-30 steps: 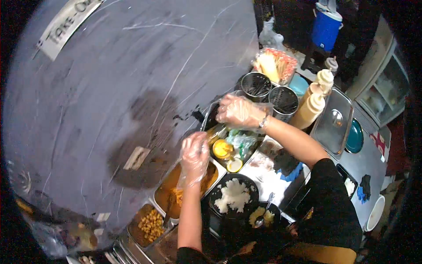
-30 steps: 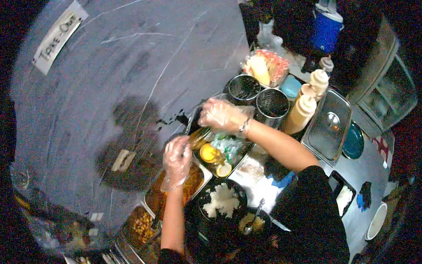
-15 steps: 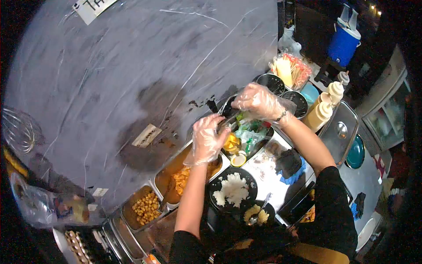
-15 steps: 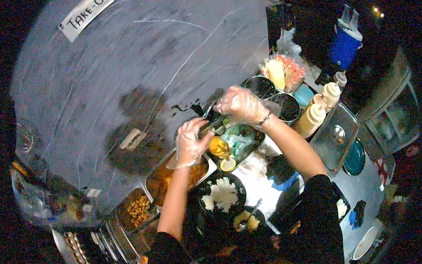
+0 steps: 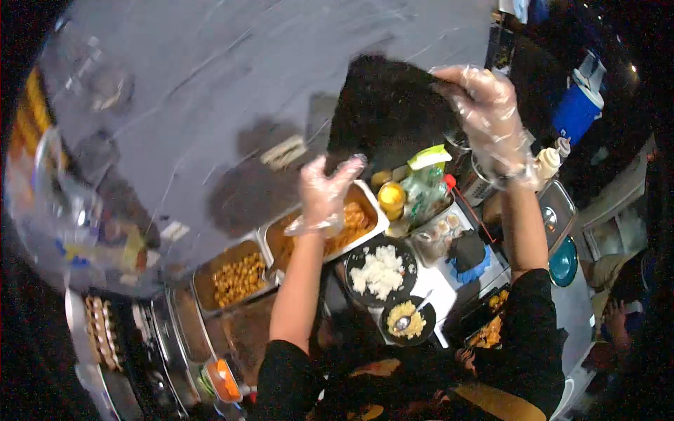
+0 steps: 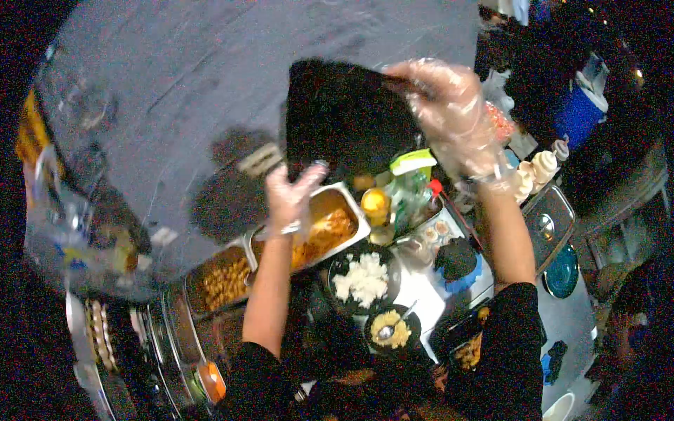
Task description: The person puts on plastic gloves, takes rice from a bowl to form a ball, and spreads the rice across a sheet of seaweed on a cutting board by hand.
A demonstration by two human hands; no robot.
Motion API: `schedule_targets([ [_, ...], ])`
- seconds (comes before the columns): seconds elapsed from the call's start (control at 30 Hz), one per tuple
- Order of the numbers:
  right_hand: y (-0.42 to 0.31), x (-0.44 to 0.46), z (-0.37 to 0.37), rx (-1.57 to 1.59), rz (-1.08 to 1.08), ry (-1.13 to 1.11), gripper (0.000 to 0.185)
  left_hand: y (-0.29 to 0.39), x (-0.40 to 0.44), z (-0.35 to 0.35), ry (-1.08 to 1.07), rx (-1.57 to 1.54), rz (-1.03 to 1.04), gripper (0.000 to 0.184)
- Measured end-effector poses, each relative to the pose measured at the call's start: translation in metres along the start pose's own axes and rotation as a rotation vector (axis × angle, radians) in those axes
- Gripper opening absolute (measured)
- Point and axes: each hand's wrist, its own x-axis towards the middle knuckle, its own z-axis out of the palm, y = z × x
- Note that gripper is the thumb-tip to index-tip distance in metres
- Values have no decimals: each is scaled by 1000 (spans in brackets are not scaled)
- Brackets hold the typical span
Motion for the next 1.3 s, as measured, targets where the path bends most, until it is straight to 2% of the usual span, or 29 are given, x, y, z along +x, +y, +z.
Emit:
schedule_targets([
  [0.07,-27,-6,8,124,304,-84,21,21,-29,-39,75,-99,-68,26],
  [0.13,-66,-18,21,353,611,-293,30,51,-72,-80,166,-109,-113,34],
  [0.17,-75,-32,35,421,646,-337,32,59,-94,-97,252,-39,-117,42],
  [0.2,-81,-52,54,488,681,-386,33,59,-119,-110,362,-198,-99,36],
  [0.27,-128,-88,88,675,797,-467,27,68,-183,-149,499,-179,-204,30],
  [0.3,-149,-110,104,730,848,-493,26,77,-214,-165,516,-254,-283,34],
  [0.33,-167,-136,123,784,903,-515,26,41,-254,-204,419,-128,-253,34],
  [0.4,-209,-185,159,745,1007,-645,29,30,-315,-229,553,-199,-271,36],
  [0.43,-223,-220,181,673,970,-679,30,20,-344,-247,573,-202,-283,36],
  [0.5,-244,-284,219,581,920,-804,30,-11,-395,-283,740,-169,-610,32],
  [0.53,-253,-312,233,558,910,-898,27,-27,-416,-298,741,-182,-616,32],
  [0.57,-257,-346,243,532,765,-758,34,-45,-436,-312,721,-200,-616,31],
  [0.6,-262,-357,240,300,545,-743,35,-45,-441,-318,698,-220,-616,30],
  [0.63,-269,-367,239,289,516,-685,34,-48,-442,-324,664,-60,-590,38],
  [0.67,-273,-376,241,279,484,-626,35,-50,-443,-328,627,226,-756,50],
  [0.73,-269,-390,240,262,438,-587,37,-131,-465,-366,541,275,-711,62],
  [0.77,-267,-392,237,259,392,-540,39,-121,-461,-360,527,262,-710,62],
  [0.8,-267,-392,233,237,393,-535,39,-91,-450,-345,549,727,-531,67],
  [0.83,-266,-390,230,265,587,-509,42,-59,-438,-330,554,1179,-313,72],
  [0.87,-265,-387,227,295,778,-474,47,-34,-430,-320,469,1150,-364,80],
  [0.9,-284,-365,223,437,1052,-318,56,-17,-427,-304,413,1093,-143,79],
  [0.93,-298,-341,212,311,1061,-349,65,6,-424,-283,219,901,-217,79],
  [1.0,-271,-358,231,383,1173,-130,75,9,-431,-238,-62,597,-268,79],
  [1.03,-261,-364,244,382,1222,-95,83,31,-420,-220,-252,658,-313,78],
  [1.07,-280,-352,250,439,1161,62,83,11,-422,-200,-158,626,-64,71],
  [1.13,-297,-336,249,549,1238,76,86,7,-403,-179,-232,567,-202,55],
  [1.2,-306,-315,245,780,1261,265,85,-22,-397,-166,-56,435,-155,19],
  [1.23,-329,-284,225,843,1338,214,83,-25,-389,-162,-130,382,-97,16],
  [1.3,-282,-315,218,504,1075,-87,88,-34,-383,-146,-197,324,-47,12],
])
